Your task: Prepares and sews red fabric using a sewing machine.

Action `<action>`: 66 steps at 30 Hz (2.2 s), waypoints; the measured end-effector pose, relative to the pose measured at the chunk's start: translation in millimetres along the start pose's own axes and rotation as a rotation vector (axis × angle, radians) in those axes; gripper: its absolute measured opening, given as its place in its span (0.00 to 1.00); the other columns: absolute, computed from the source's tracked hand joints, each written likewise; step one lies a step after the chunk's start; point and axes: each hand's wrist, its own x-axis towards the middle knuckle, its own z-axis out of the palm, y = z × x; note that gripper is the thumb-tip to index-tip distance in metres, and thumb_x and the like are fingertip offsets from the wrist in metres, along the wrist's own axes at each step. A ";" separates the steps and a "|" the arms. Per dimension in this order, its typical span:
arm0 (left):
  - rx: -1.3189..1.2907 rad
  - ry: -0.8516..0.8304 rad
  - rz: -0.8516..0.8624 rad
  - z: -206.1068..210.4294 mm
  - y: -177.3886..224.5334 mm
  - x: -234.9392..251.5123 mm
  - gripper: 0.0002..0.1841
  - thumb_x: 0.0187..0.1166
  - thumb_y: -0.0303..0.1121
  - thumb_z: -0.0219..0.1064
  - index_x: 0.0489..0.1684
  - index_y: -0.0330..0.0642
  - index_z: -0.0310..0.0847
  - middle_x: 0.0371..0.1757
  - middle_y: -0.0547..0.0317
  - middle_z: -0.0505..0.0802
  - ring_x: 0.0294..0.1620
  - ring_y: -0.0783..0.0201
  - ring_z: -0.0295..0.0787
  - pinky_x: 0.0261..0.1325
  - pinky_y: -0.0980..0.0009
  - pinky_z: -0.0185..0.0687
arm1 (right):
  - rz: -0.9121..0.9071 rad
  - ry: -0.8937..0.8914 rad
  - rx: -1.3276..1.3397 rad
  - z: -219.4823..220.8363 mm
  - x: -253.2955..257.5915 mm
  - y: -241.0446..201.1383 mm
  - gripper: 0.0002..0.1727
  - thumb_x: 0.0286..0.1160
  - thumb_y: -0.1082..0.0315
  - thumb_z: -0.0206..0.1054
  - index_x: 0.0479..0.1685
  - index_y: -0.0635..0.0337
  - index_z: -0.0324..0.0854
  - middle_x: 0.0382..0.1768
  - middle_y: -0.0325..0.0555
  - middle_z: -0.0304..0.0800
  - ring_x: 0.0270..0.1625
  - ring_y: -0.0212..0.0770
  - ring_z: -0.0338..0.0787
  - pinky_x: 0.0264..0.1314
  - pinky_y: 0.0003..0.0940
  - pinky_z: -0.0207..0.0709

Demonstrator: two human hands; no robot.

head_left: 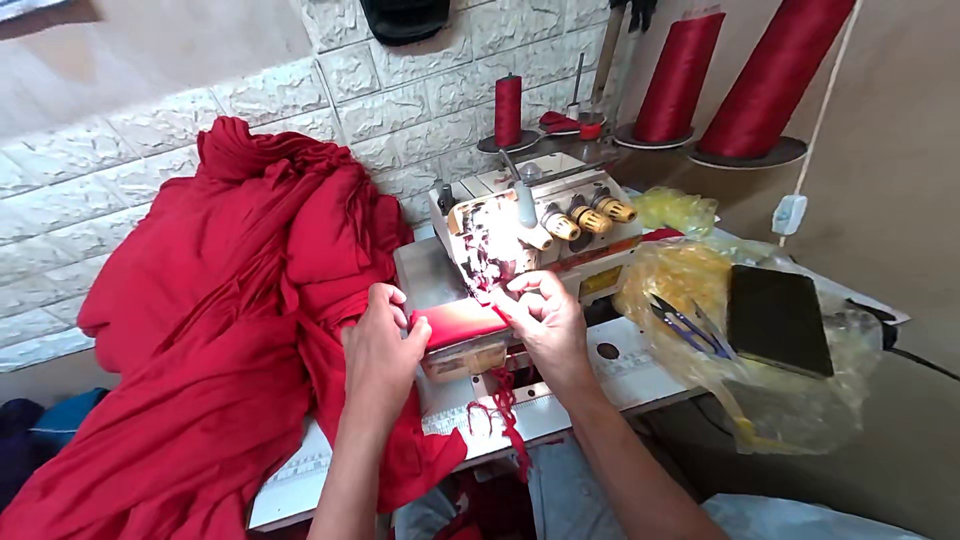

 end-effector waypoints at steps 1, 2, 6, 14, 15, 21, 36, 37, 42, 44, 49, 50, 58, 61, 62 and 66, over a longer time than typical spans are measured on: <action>0.055 0.092 0.085 1.5 2.8 -4.3 0.19 0.74 0.34 0.73 0.58 0.32 0.79 0.41 0.45 0.88 0.43 0.45 0.86 0.52 0.38 0.73 | -0.002 -0.021 -0.009 -2.4 -2.3 -1.1 0.10 0.75 0.68 0.71 0.52 0.56 0.81 0.16 0.30 0.77 0.19 0.23 0.76 0.26 0.18 0.72; 0.079 0.175 0.174 4.4 5.8 -8.2 0.18 0.75 0.33 0.72 0.58 0.29 0.80 0.47 0.38 0.88 0.48 0.39 0.86 0.53 0.36 0.73 | -0.008 -0.040 -0.010 -4.9 -4.5 -2.3 0.11 0.76 0.68 0.69 0.53 0.57 0.80 0.18 0.30 0.79 0.21 0.23 0.77 0.27 0.18 0.73; -0.045 0.214 0.519 25.7 18.5 -25.2 0.13 0.80 0.32 0.66 0.52 0.33 0.89 0.56 0.45 0.93 0.58 0.52 0.91 0.62 0.59 0.86 | -0.017 -0.073 0.037 -12.0 -11.8 -6.9 0.12 0.76 0.70 0.66 0.56 0.60 0.79 0.28 0.34 0.87 0.30 0.24 0.86 0.37 0.18 0.81; 0.032 0.219 0.561 42.8 8.9 -32.1 0.11 0.80 0.32 0.64 0.43 0.40 0.95 0.47 0.52 0.96 0.55 0.52 0.92 0.59 0.61 0.84 | -0.127 0.006 -0.007 -8.2 -16.2 0.2 0.13 0.74 0.71 0.66 0.56 0.63 0.79 0.34 0.36 0.89 0.34 0.21 0.86 0.38 0.15 0.81; 0.030 0.215 0.558 42.7 8.7 -31.6 0.12 0.80 0.32 0.64 0.43 0.40 0.95 0.47 0.52 0.96 0.55 0.53 0.92 0.59 0.61 0.84 | -0.142 0.014 -0.041 -7.6 -16.1 1.0 0.14 0.75 0.70 0.66 0.57 0.64 0.78 0.35 0.36 0.88 0.34 0.21 0.86 0.38 0.15 0.80; 0.016 0.148 0.485 42.1 5.7 -15.6 0.11 0.78 0.32 0.64 0.36 0.41 0.95 0.45 0.55 0.97 0.54 0.55 0.92 0.59 0.57 0.84 | -0.236 0.104 -0.340 1.3 -5.2 10.0 0.15 0.77 0.66 0.68 0.60 0.60 0.79 0.33 0.37 0.90 0.34 0.28 0.88 0.40 0.25 0.83; 0.184 0.085 0.190 15.7 35.1 -34.2 0.08 0.79 0.26 0.66 0.40 0.30 0.89 0.41 0.40 0.90 0.48 0.43 0.90 0.54 0.51 0.85 | -0.278 -0.307 -0.015 -6.7 -46.0 -16.0 0.22 0.92 0.60 0.54 0.69 0.69 0.77 0.31 0.39 0.90 0.27 0.27 0.87 0.31 0.25 0.84; 0.158 0.038 0.208 6.6 40.5 -43.6 0.07 0.78 0.25 0.66 0.37 0.30 0.89 0.38 0.42 0.90 0.43 0.47 0.90 0.50 0.54 0.86 | -0.250 -0.405 0.077 -5.1 -45.7 -15.4 0.27 0.94 0.55 0.49 0.75 0.70 0.74 0.37 0.40 0.91 0.31 0.26 0.87 0.34 0.24 0.85; -0.264 -0.458 0.468 -0.9 48.2 -82.4 0.19 0.77 0.31 0.71 0.63 0.31 0.84 0.62 0.43 0.89 0.62 0.54 0.89 0.65 0.60 0.85 | -0.170 -0.343 0.099 -16.2 -48.6 -9.8 0.33 0.95 0.47 0.44 0.36 0.60 0.89 0.33 0.32 0.93 0.39 0.18 0.89 0.46 0.21 0.85; -0.301 -0.612 0.497 7.2 44.5 -95.1 0.28 0.76 0.33 0.74 0.74 0.30 0.77 0.71 0.38 0.85 0.73 0.46 0.82 0.75 0.52 0.77 | -0.187 -0.217 -0.095 -32.5 -37.1 -4.5 0.22 0.90 0.61 0.53 0.39 0.62 0.92 0.35 0.37 0.95 0.38 0.22 0.91 0.44 0.22 0.86; -0.324 -0.801 0.438 24.8 33.8 -128.0 0.18 0.84 0.33 0.67 0.66 0.33 0.84 0.64 0.40 0.90 0.66 0.46 0.88 0.70 0.48 0.79 | -0.203 -0.098 -0.387 -51.4 -21.7 9.9 0.18 0.89 0.62 0.57 0.60 0.63 0.88 0.41 0.51 0.95 0.41 0.33 0.93 0.48 0.34 0.86; -0.356 -0.810 0.387 25.3 32.1 -135.0 0.17 0.85 0.33 0.65 0.65 0.33 0.85 0.63 0.41 0.91 0.65 0.47 0.89 0.70 0.49 0.79 | -0.186 -0.095 -0.401 -49.7 -26.9 5.9 0.20 0.89 0.62 0.56 0.70 0.65 0.81 0.42 0.56 0.94 0.40 0.40 0.93 0.46 0.41 0.86; -0.932 -0.390 -0.114 22.2 2.4 -180.5 0.31 0.84 0.43 0.66 0.78 0.27 0.70 0.67 0.50 0.89 0.62 0.69 0.88 0.61 0.70 0.87 | -0.147 -0.360 0.168 -31.3 -103.2 -37.8 0.26 0.82 0.70 0.65 0.77 0.61 0.62 0.55 0.28 0.90 0.49 0.19 0.89 0.51 0.16 0.86; -1.168 -0.200 -0.158 22.4 -4.8 -189.8 0.22 0.81 0.36 0.70 0.67 0.28 0.78 0.57 0.61 0.93 0.54 0.76 0.90 0.58 0.74 0.88 | -0.116 -0.462 0.279 -18.6 -131.0 -42.9 0.26 0.81 0.71 0.66 0.76 0.60 0.65 0.53 0.30 0.94 0.48 0.20 0.92 0.51 0.15 0.86; -1.179 -0.129 -0.173 23.0 -6.5 -193.1 0.14 0.81 0.31 0.69 0.57 0.31 0.85 0.50 0.64 0.95 0.49 0.77 0.91 0.55 0.75 0.89 | -0.106 -0.470 0.292 -14.9 -137.1 -42.2 0.25 0.81 0.72 0.67 0.76 0.63 0.66 0.52 0.33 0.94 0.48 0.21 0.92 0.51 0.16 0.87; -1.073 0.009 -0.218 21.3 -16.2 -207.1 0.07 0.81 0.28 0.68 0.37 0.37 0.92 0.34 0.67 0.94 0.35 0.79 0.89 0.44 0.79 0.87 | -0.169 -0.443 0.180 -7.2 -151.3 -33.2 0.23 0.81 0.66 0.69 0.71 0.65 0.72 0.53 0.39 0.94 0.51 0.24 0.91 0.53 0.18 0.85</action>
